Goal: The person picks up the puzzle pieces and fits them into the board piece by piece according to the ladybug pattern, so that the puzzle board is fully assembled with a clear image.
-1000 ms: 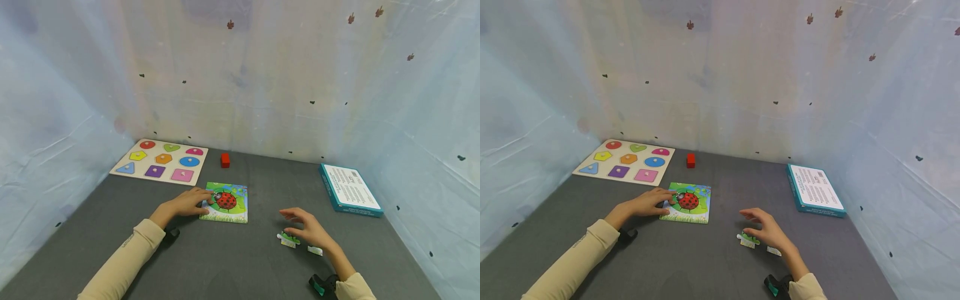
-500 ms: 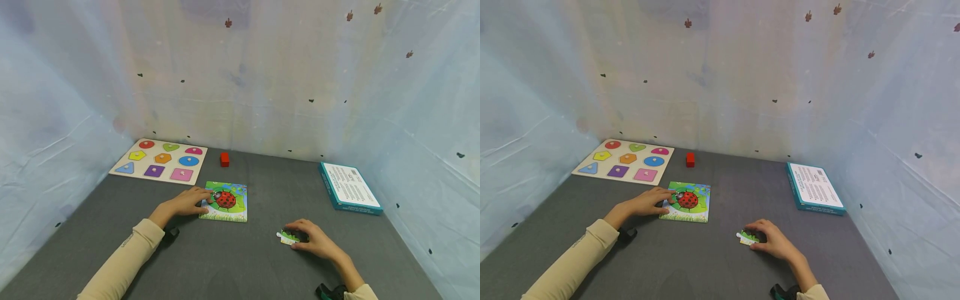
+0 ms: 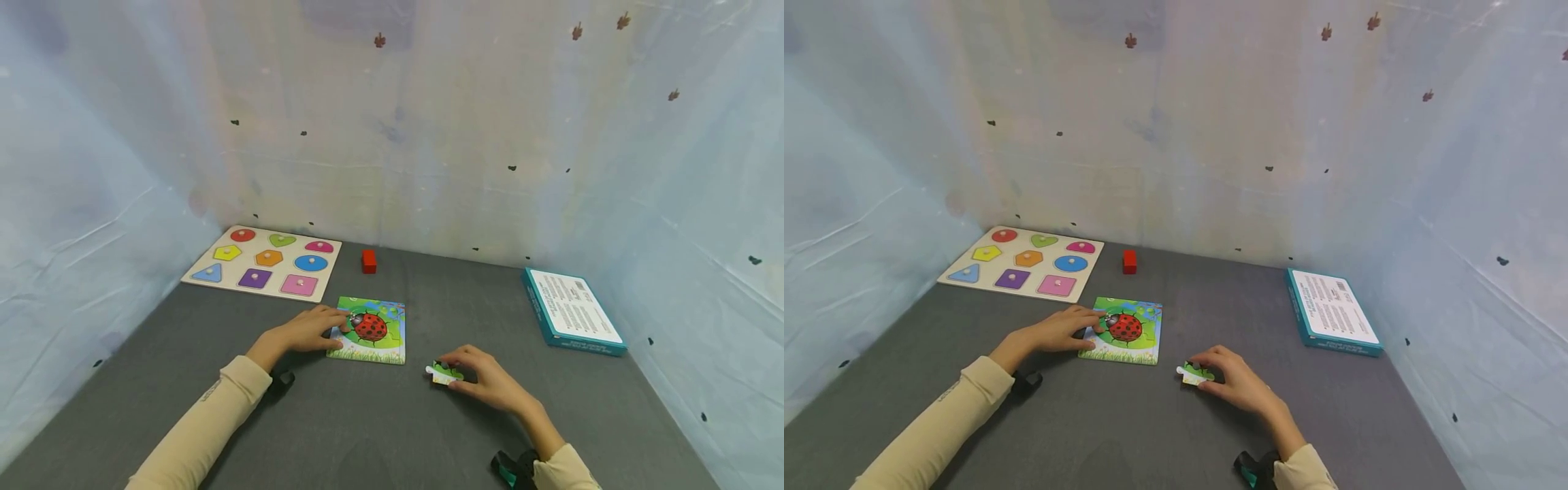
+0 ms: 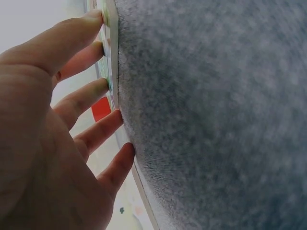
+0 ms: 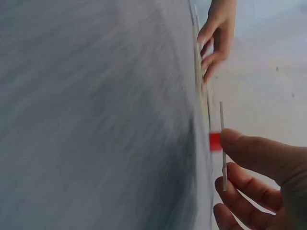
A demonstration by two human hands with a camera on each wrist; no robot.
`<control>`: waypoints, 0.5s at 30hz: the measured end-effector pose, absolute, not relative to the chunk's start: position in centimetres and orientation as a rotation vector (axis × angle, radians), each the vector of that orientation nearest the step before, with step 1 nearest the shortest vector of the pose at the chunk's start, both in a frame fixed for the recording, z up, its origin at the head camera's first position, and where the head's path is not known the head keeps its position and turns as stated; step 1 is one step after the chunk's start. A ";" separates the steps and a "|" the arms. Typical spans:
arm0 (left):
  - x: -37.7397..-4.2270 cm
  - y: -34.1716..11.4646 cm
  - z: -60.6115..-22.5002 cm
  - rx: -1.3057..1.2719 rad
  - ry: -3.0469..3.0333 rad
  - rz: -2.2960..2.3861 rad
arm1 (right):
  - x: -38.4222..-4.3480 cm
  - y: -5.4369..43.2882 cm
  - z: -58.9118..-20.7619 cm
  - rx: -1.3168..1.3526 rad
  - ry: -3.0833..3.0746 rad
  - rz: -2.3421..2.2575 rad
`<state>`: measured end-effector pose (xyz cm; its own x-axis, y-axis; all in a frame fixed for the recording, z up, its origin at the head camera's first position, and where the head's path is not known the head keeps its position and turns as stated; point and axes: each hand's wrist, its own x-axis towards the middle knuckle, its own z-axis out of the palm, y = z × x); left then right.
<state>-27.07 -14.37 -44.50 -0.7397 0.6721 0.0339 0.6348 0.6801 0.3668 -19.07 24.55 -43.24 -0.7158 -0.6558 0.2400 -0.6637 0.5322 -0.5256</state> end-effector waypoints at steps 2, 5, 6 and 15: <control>-27.1 -14.3 -44.5 1.090 2.786 0.541 | -19.5 23.2 -42.9 1.211 -2.714 0.952; -27.1 -14.3 -44.4 1.080 2.787 0.537 | -20.3 21.3 -42.6 1.271 -2.652 0.957; -27.1 -14.3 -44.4 1.077 2.788 0.536 | -20.7 20.7 -42.6 1.290 -2.628 0.953; -26.8 -14.3 -44.2 1.103 2.797 0.539 | -23.1 16.0 -43.5 1.345 -2.495 0.902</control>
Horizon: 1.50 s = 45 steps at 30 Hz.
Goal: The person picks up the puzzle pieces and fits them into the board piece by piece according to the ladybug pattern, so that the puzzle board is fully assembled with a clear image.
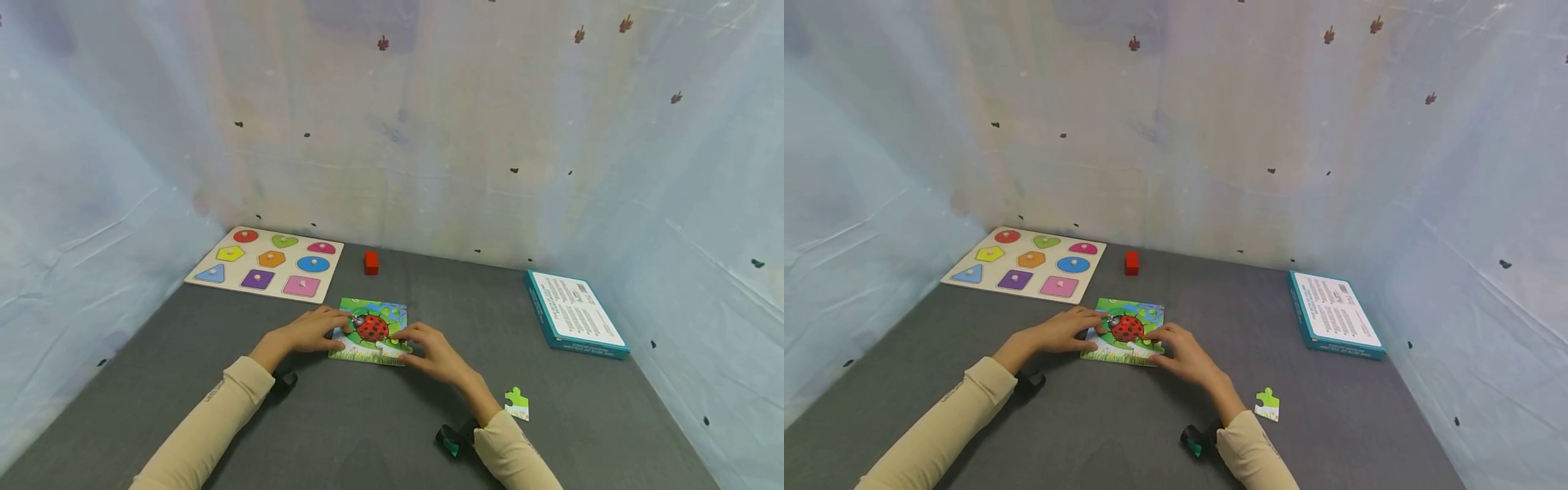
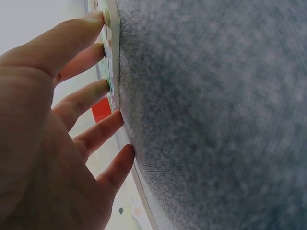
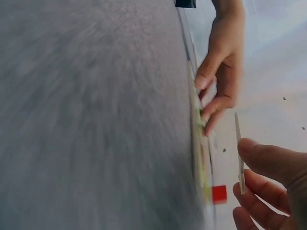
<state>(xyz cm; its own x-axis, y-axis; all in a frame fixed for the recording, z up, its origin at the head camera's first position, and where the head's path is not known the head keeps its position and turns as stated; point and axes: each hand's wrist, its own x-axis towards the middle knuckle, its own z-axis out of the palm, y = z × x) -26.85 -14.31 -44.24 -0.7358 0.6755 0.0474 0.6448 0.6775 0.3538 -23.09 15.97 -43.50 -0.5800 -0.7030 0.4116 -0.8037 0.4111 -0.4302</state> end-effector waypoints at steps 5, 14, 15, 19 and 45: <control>-27.0 -14.2 -44.4 1.105 2.810 0.530 | -23.9 14.1 -44.4 1.352 -2.488 0.916; -26.9 -14.0 -44.4 1.117 2.811 0.553 | -24.5 12.4 -45.0 1.343 -2.511 0.978; -26.9 -13.9 -44.3 1.130 2.812 0.558 | -24.6 12.3 -45.1 1.347 -2.510 0.975; -26.9 -13.8 -44.3 1.172 2.767 0.623 | -24.7 11.8 -45.5 1.357 -2.500 0.966; -26.4 -12.4 -43.8 1.354 2.555 0.593 | -24.9 11.7 -45.5 1.296 -2.577 0.954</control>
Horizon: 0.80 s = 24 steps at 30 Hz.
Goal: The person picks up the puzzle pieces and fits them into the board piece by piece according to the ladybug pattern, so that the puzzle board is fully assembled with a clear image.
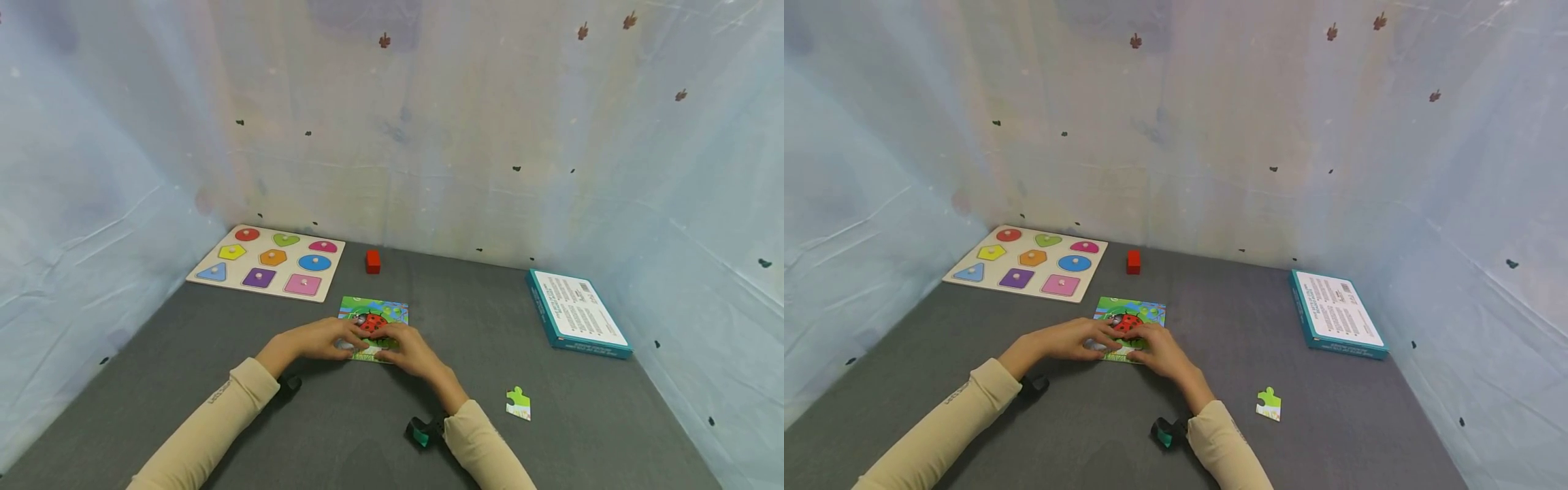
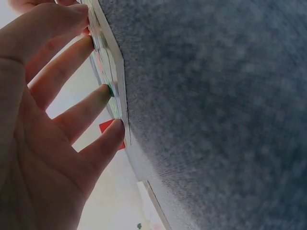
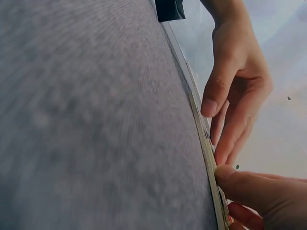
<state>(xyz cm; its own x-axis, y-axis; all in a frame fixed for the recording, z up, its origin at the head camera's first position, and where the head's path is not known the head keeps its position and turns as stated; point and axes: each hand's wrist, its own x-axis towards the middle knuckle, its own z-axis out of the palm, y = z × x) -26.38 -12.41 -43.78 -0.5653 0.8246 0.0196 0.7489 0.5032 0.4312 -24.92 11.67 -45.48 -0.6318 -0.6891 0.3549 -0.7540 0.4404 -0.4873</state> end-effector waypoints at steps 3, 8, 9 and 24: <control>-26.4 -12.4 -43.8 1.360 2.558 0.582 | -25.1 12.2 -45.5 1.347 -2.564 0.894; -26.6 -12.5 -44.1 1.387 2.560 0.572 | -25.1 13.5 -45.4 1.452 -2.544 0.817; -26.6 -12.6 -44.1 1.387 2.558 0.576 | -25.0 13.7 -45.4 1.467 -2.544 0.809; -26.2 -12.4 -43.8 1.399 2.567 0.564 | -25.0 14.5 -46.3 1.514 -2.497 0.824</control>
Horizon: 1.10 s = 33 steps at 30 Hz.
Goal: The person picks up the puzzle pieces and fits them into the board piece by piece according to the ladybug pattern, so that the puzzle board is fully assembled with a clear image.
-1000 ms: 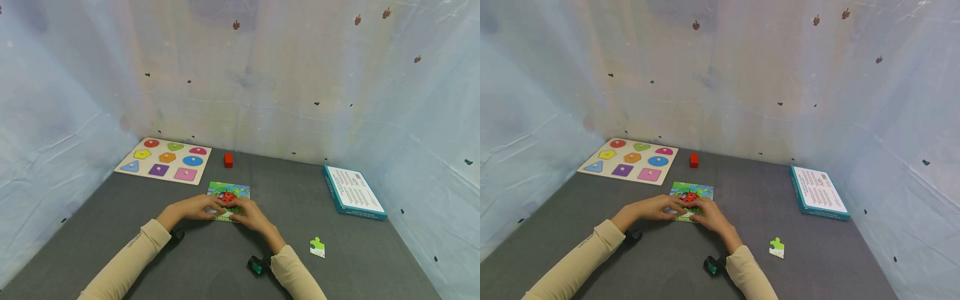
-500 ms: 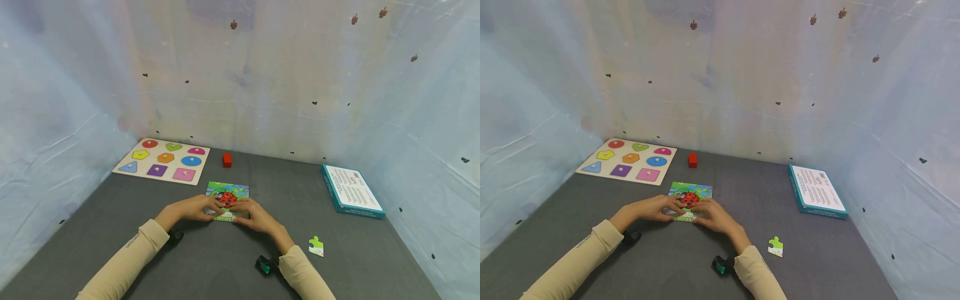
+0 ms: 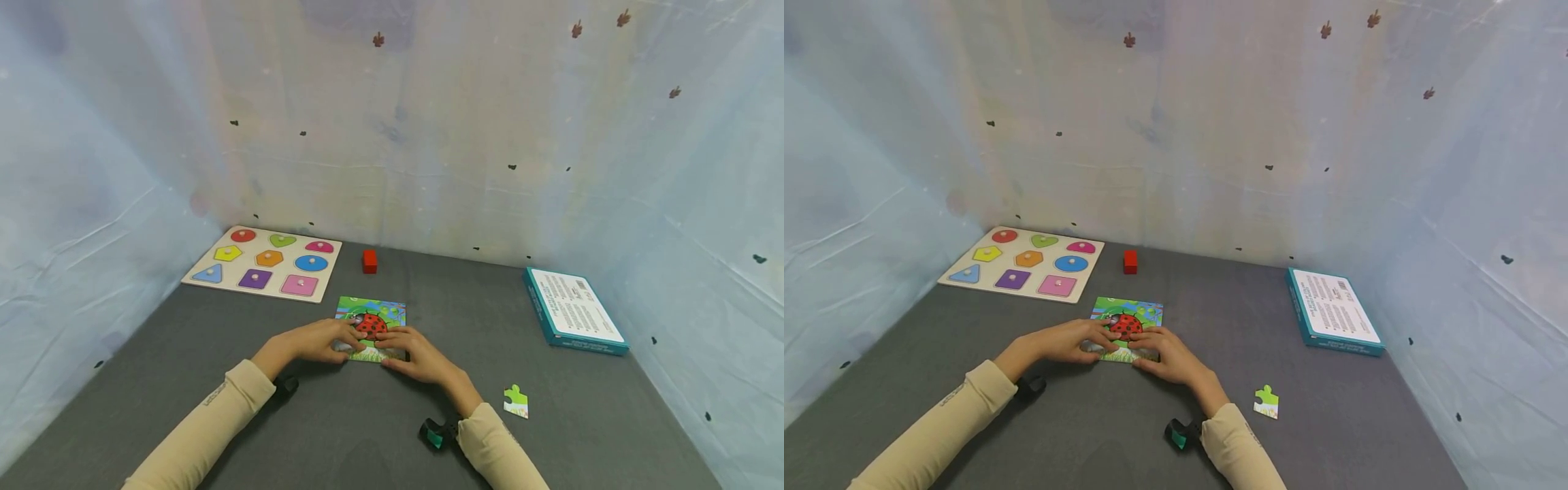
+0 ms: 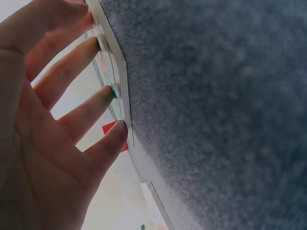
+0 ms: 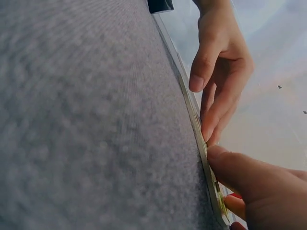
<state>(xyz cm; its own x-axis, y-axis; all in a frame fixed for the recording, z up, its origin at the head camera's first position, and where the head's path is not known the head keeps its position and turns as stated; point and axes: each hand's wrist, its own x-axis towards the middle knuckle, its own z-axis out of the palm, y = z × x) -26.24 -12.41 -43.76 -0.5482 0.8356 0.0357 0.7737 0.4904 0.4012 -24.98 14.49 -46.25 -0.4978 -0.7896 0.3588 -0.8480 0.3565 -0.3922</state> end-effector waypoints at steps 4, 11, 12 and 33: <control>-26.2 -12.4 -43.9 1.427 2.564 0.564 | -24.9 14.5 -46.3 1.498 -2.508 0.838; -25.9 -12.3 -43.7 1.478 2.548 0.556 | -24.8 14.5 -46.2 1.473 -2.573 0.835; -25.8 -12.3 -43.6 1.473 2.549 0.555 | -24.7 14.5 -46.2 1.478 -2.575 0.839; -25.7 -12.3 -43.9 1.445 2.580 0.549 | -20.3 24.9 -43.2 1.154 -2.604 0.825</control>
